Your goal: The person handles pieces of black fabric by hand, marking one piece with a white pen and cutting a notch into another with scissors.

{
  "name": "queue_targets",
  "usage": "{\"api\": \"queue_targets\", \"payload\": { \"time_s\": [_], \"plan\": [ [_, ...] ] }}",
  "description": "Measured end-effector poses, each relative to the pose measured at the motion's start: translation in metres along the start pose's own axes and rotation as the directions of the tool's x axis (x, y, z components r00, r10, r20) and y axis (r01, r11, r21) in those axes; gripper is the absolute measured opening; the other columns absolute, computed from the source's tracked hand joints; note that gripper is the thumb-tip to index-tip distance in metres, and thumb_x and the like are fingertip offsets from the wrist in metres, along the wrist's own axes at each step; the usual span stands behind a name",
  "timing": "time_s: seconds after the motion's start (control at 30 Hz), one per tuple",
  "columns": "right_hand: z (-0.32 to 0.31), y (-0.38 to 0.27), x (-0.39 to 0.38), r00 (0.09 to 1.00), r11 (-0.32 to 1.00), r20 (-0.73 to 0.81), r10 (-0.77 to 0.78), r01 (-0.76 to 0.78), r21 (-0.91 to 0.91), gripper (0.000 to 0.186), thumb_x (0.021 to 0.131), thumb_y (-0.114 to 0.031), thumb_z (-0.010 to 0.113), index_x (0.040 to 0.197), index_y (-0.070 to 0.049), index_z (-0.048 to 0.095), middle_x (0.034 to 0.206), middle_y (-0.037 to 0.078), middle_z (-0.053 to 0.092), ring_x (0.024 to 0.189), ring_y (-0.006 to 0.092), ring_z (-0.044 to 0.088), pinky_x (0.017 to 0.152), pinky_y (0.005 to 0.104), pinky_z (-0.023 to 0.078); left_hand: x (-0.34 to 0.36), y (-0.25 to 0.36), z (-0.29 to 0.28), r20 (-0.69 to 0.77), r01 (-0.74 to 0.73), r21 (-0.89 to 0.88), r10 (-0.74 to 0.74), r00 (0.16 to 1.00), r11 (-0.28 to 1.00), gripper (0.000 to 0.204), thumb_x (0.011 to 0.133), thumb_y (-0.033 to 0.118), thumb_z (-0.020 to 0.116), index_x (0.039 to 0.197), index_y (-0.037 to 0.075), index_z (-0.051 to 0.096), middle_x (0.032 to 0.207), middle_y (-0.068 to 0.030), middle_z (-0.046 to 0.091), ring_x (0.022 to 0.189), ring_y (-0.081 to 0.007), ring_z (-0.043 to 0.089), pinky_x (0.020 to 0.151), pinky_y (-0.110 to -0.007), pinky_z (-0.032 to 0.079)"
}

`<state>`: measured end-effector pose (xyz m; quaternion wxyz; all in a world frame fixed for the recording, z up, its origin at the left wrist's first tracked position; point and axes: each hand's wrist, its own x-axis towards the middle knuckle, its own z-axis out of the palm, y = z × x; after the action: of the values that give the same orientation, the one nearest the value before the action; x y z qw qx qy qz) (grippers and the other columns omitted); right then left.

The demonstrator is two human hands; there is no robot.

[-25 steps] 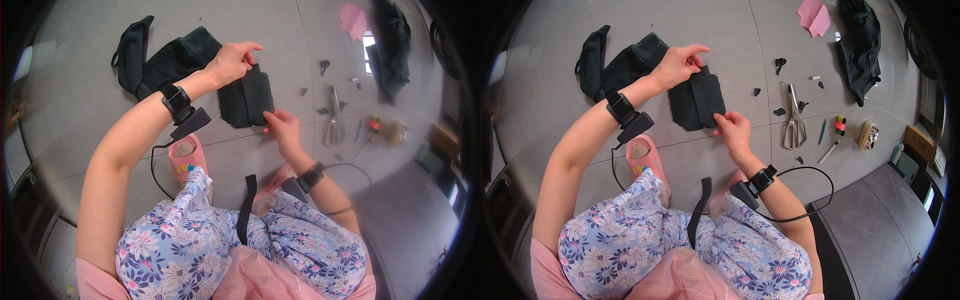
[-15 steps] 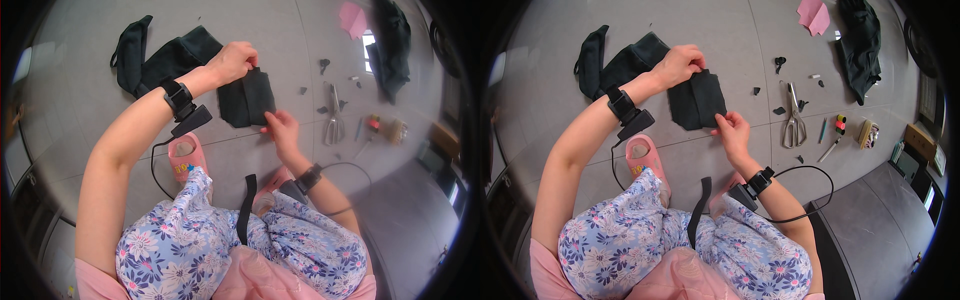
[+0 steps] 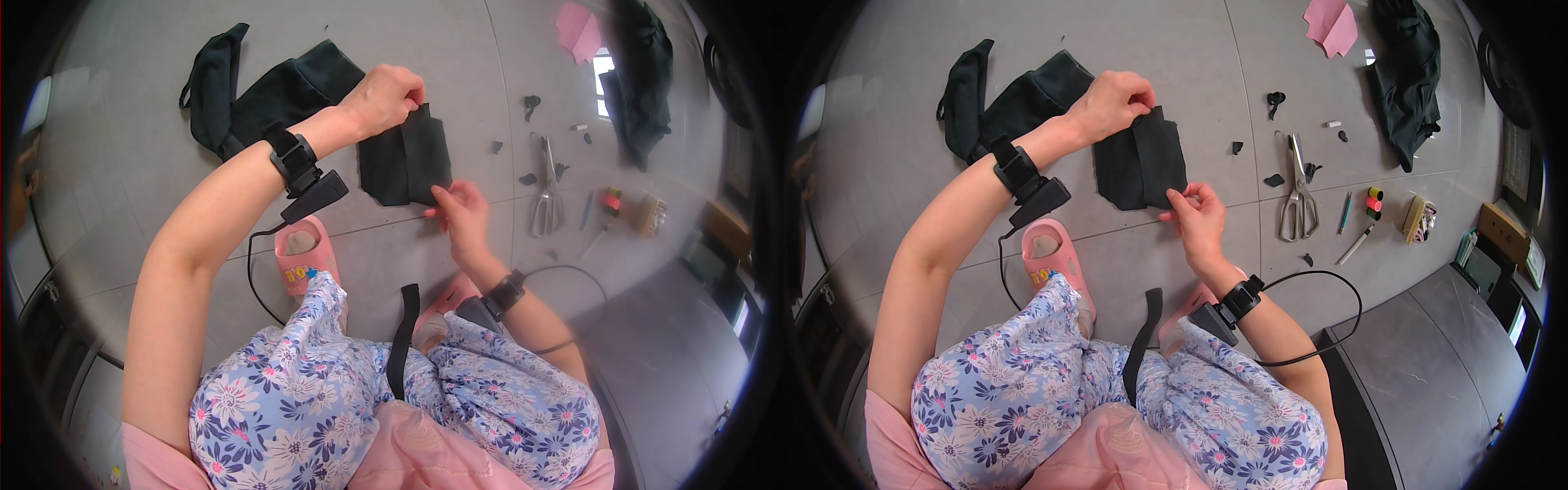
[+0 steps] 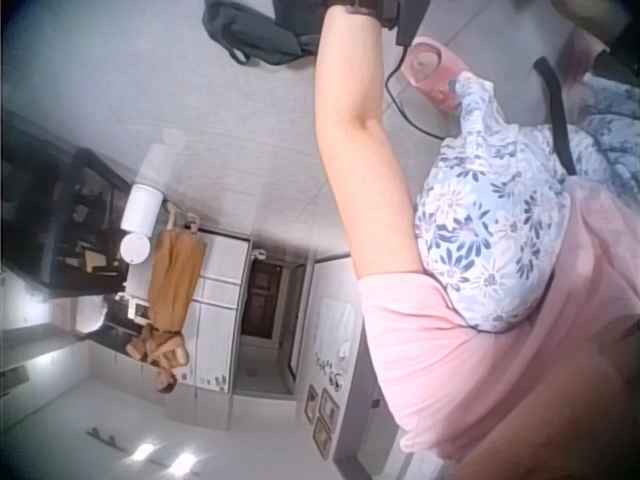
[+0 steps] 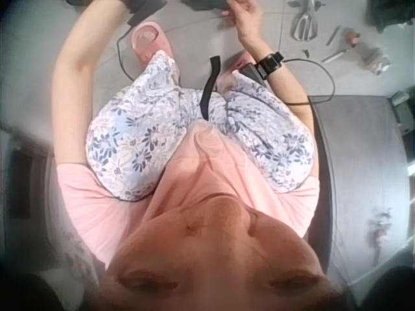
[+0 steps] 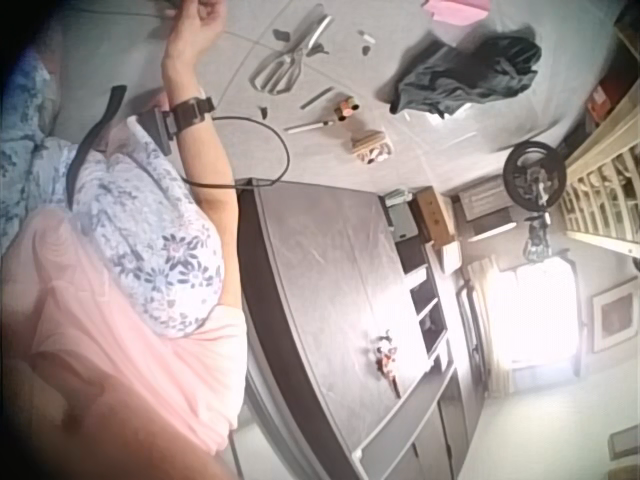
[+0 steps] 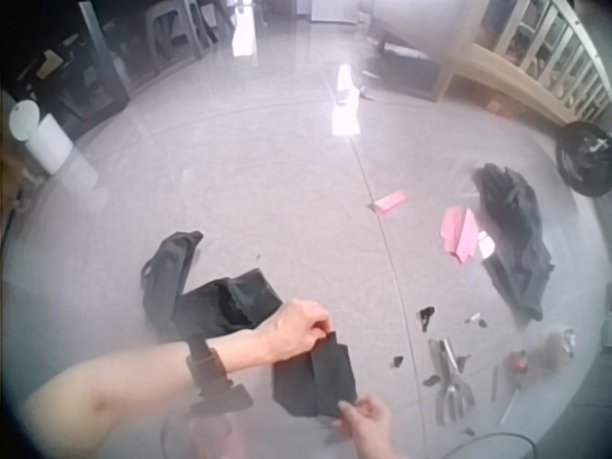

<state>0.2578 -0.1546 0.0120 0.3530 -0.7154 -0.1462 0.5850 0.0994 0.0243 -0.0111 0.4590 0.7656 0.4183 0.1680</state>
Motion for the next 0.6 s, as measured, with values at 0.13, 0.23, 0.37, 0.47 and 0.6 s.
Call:
{"api": "queue_targets", "payload": {
  "time_s": [0.13,0.23,0.37,0.47,0.6],
  "plan": [
    [-0.001,0.001,0.002,0.999,0.999,0.001,0.032,-0.032,-0.013,0.018,0.087,-0.015,0.068,0.084,-0.007,0.053,0.063,-0.002,0.059,0.057,0.0094,0.064,0.042,0.02,0.032,0.0,0.002,0.003,-0.036,-0.093,0.032,0.095,0.995,0.995,0.007,0.076,0.0,0.061,0.082,-0.002,0.064,0.081,-0.0163,0.065,0.076,-0.0318,0.063,0.07,-0.037,0.051],
    [-0.001,0.0,0.002,0.999,0.999,-0.004,0.043,-0.043,-0.022,0.018,0.087,-0.016,0.068,0.085,-0.007,0.053,0.063,-0.002,0.059,0.057,0.0095,0.065,0.042,0.0201,0.032,0.0,0.004,0.003,-0.039,-0.091,0.03,0.092,0.995,0.995,0.008,0.076,0.0,0.058,0.081,-0.002,0.064,0.083,-0.0174,0.065,0.08,-0.0347,0.062,0.072,-0.039,0.05],
    [0.0,0.0,0.002,0.998,0.997,-0.018,0.055,-0.056,-0.052,0.018,0.087,-0.017,0.069,0.085,-0.006,0.055,0.063,-0.001,0.059,0.057,0.01,0.065,0.042,0.0203,0.034,0.003,-0.002,0.008,-0.069,-0.146,0.079,0.151,0.986,0.986,0.007,0.077,0.0,0.063,0.083,-0.002,0.064,0.082,-0.0148,0.064,0.075,-0.0296,0.063,0.067,-0.036,0.05],
    [0.002,-0.004,0.001,0.996,0.994,-0.013,0.084,-0.085,-0.076,0.019,0.087,-0.018,0.069,0.081,-0.005,0.056,0.065,0.0,0.061,0.057,0.0103,0.065,0.042,0.0207,0.035,0.002,-0.003,0.008,-0.069,-0.136,0.087,0.142,0.987,0.987,0.009,0.078,0.0,0.062,0.086,-0.002,0.065,0.083,-0.0147,0.064,0.075,-0.0298,0.063,0.068,-0.036,0.05],
    [0.0,-0.006,0.001,0.995,0.991,-0.009,0.101,-0.101,-0.085,0.022,0.087,-0.019,0.07,0.077,-0.005,0.057,0.067,0.001,0.063,0.058,0.0105,0.066,0.042,0.021,0.036,-0.005,-0.006,0.008,-0.27,-0.136,0.108,0.161,0.949,0.985,0.009,0.081,0.001,0.062,0.089,-0.001,0.065,0.083,-0.0135,0.063,0.074,-0.0286,0.062,0.067,-0.035,0.05]
  ]
}}
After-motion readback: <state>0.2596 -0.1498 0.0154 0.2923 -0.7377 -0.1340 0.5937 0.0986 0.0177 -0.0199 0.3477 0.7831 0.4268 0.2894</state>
